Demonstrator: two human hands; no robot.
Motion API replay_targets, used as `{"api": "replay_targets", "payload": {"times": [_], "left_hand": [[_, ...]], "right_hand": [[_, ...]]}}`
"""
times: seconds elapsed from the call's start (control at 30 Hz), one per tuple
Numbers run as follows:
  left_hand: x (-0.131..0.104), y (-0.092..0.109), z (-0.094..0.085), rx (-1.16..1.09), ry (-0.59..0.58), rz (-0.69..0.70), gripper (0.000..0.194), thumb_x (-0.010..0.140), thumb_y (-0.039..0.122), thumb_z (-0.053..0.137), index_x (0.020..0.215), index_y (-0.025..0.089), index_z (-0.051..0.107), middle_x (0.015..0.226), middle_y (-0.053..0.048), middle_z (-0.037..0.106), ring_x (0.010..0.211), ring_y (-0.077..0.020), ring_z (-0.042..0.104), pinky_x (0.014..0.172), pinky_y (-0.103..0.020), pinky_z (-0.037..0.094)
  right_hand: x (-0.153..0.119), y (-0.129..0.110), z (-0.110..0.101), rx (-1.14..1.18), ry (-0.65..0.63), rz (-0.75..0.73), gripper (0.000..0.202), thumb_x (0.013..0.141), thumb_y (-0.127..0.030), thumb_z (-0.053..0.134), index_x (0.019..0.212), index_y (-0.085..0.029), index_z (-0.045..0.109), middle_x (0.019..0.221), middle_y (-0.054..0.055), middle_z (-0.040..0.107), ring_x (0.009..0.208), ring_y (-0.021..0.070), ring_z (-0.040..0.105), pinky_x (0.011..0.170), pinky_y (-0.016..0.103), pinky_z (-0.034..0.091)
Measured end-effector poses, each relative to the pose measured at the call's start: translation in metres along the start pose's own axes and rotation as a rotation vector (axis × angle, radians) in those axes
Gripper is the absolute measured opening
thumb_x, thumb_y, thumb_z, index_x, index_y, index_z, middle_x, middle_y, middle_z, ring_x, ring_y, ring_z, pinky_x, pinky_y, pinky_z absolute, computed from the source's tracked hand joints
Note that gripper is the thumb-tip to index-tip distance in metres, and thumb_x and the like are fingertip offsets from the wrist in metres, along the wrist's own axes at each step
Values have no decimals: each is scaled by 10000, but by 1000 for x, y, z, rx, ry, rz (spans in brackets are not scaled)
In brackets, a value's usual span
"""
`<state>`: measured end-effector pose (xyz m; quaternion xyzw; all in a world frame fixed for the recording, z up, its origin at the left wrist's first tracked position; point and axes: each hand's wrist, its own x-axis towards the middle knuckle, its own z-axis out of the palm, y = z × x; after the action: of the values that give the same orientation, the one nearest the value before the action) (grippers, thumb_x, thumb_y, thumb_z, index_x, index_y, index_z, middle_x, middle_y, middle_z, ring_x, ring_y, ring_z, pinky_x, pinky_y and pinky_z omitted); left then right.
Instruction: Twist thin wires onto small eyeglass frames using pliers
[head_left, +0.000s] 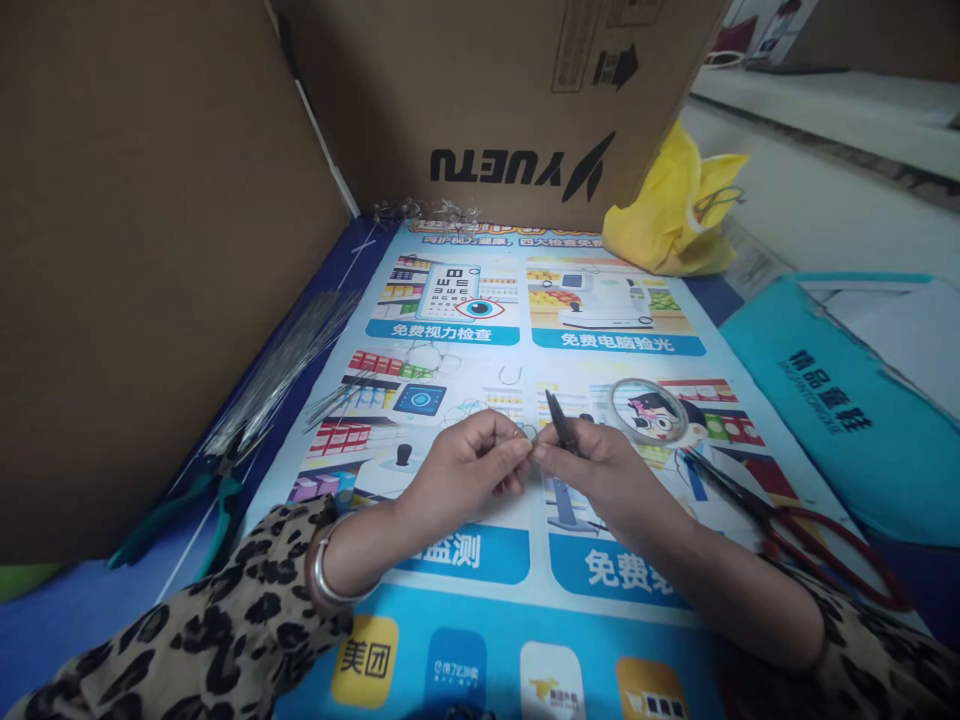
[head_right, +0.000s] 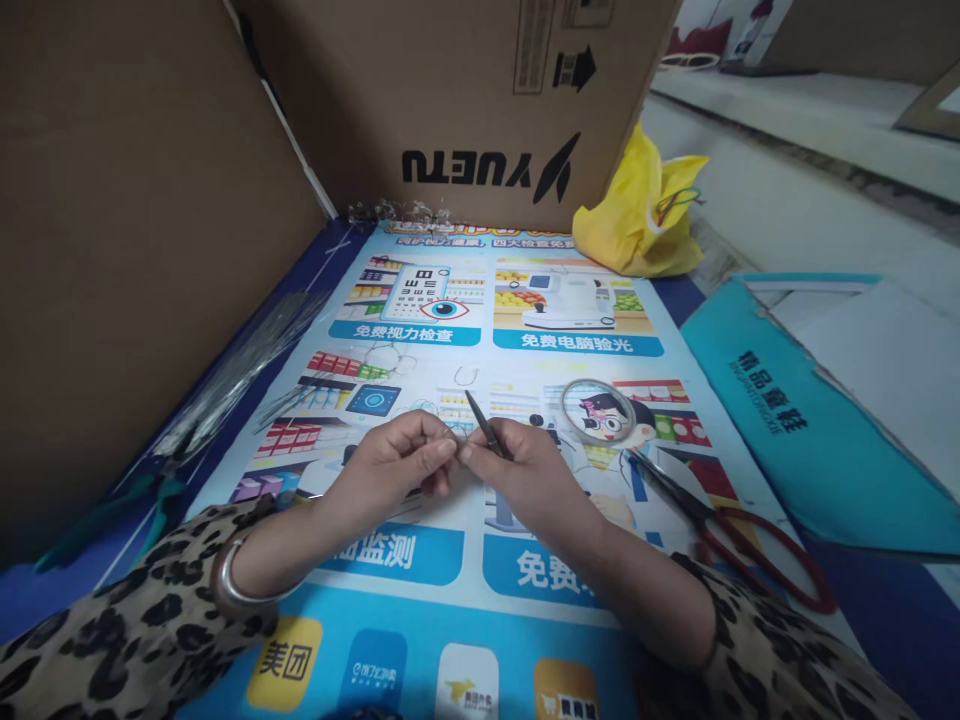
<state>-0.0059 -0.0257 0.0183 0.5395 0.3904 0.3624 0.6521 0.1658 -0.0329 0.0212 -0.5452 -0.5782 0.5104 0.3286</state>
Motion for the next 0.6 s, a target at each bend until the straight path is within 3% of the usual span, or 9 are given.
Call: {"api": "replay_targets", "payload": {"times": [0.1,0.23,0.3,0.37,0.47,0.6], "left_hand": [[2,4,-2,99,-7,11,209,843,347,542,762,156,514,645,20,585,528,-58,526,531,-192,418],[4,29,-20,411,-38,92,214,866,330,497,785,147,571,668,4,611,615,-79,558,598,-202,431],[4,45,-33,602,-9,143,210,874,322,481,807,152,585,668,7,621,623,-86,561,607,-206,424],[1,58,-45,868,-13,149,188,865,291,486,815,161,612,674,5,630,631,-98,564,592,-210,403],[-8,66,-55,1309,-145,115,199,861,248,466,804,176,643,780,-27,670,702,-133,594,605,-238,388],[-24,58,-58,1728,-319,9,214,852,230,459,732,175,627,761,-56,669,674,-186,611,538,-268,343]], "right_hand": [[0,-3,0,-35,-10,-9,221,765,-396,566,706,-183,571,616,-30,508,593,102,438,558,244,350],[2,-12,-18,-203,-30,-30,248,788,-433,529,723,-197,562,575,-42,464,534,93,396,510,239,328],[6,-17,-36,-424,-141,-45,256,800,-426,508,688,-201,554,580,-30,483,536,100,415,502,245,321],[11,-18,-58,-720,-160,-92,274,797,-413,506,625,-202,534,593,-8,519,554,112,447,515,260,316],[18,-10,-86,-1093,-192,-23,206,801,-333,490,681,-204,596,668,45,606,572,141,496,533,292,315],[24,12,-108,-1274,-258,84,187,775,-332,528,800,-214,672,724,92,664,588,182,565,526,305,330]]}}
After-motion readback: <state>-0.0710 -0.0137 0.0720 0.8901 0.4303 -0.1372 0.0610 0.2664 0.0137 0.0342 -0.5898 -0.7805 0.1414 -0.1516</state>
